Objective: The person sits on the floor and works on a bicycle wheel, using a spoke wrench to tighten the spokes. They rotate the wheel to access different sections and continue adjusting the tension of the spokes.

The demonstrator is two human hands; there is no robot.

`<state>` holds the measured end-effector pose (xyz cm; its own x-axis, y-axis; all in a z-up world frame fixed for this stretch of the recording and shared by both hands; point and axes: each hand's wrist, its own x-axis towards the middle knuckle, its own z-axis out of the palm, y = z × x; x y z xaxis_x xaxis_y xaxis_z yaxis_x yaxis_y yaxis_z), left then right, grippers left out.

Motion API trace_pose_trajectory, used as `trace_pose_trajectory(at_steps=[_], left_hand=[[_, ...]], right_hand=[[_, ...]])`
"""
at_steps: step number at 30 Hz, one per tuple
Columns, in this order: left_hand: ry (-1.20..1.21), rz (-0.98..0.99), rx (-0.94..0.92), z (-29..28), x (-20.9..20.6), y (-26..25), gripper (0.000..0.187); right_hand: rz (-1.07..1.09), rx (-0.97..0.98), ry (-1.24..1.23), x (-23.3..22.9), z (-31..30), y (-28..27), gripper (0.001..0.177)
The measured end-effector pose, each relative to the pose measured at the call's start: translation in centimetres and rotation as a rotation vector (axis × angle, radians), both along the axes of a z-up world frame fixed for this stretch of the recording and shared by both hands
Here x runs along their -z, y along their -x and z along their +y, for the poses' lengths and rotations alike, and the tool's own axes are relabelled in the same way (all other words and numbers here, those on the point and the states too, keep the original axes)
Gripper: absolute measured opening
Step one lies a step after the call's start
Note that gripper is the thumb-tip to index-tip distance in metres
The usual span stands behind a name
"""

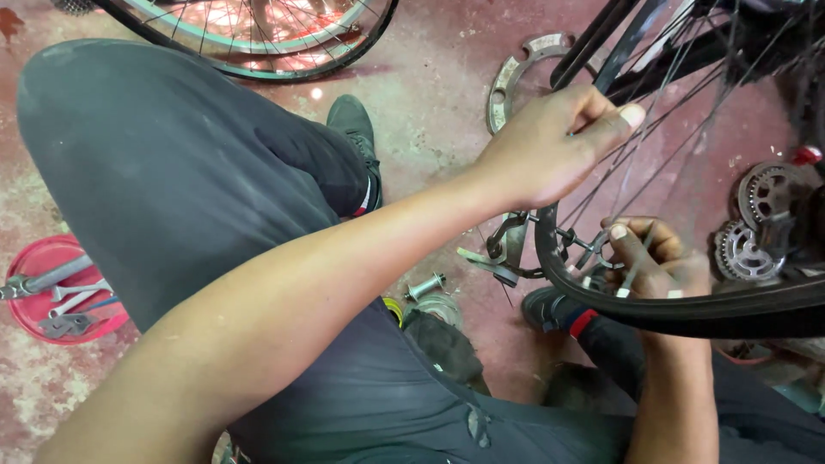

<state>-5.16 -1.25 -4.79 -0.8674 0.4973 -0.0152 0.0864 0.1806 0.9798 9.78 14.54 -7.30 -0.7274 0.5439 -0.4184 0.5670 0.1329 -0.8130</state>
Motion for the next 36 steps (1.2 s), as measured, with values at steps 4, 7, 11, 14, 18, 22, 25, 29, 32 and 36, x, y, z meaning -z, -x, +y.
trace_pose_trajectory(at_steps=[4, 7, 11, 14, 18, 22, 25, 29, 32, 36], left_hand=[[0.17, -0.066, 0.079, 0.1, -0.2, 0.1, 0.046], [0.266, -0.062, 0.184, 0.2, 0.1, -0.2, 0.054], [0.238, -0.015, 0.168, 0.1, 0.3, -0.9, 0.059], [0.214, 0.003, 0.172, 0.1, 0.4, -1.3, 0.052], [0.096, 0.018, 0.182, -0.1, 0.0, -1.4, 0.043], [0.117, 0.075, 0.151, 0.1, 1.1, -1.4, 0.037], [0.22, 0.125, 0.121, 0.1, 1.9, -1.6, 0.024], [0.247, 0.104, 0.1, 0.2, 2.0, -1.4, 0.027], [0.208, 0.098, 0.092, 0.2, 1.8, -1.3, 0.025], [0.117, 0.077, 0.077, 0.9, 2.5, -1.0, 0.032]], right_hand=[[0.073, -0.053, 0.06, 0.4, 0.3, -0.1, 0.014], [0.015, -0.042, -0.009, -0.1, -0.2, 0.2, 0.011], [0.004, -0.017, 0.006, 0.5, 0.2, 0.0, 0.009], [0.025, -0.011, 0.013, 0.9, 0.6, -0.2, 0.01], [0.022, 0.005, 0.049, 0.9, 0.4, -0.1, 0.009], [0.009, -0.028, 0.001, 0.1, -0.2, 0.0, 0.011], [0.0, -0.055, -0.048, -0.6, -0.7, 0.1, 0.007], [-0.006, -0.038, 0.018, -0.7, -0.8, 0.4, 0.007], [-0.011, -0.04, -0.004, 0.3, 0.1, 0.1, 0.011], [0.027, -0.075, 0.024, -0.2, -0.4, 0.1, 0.011]])
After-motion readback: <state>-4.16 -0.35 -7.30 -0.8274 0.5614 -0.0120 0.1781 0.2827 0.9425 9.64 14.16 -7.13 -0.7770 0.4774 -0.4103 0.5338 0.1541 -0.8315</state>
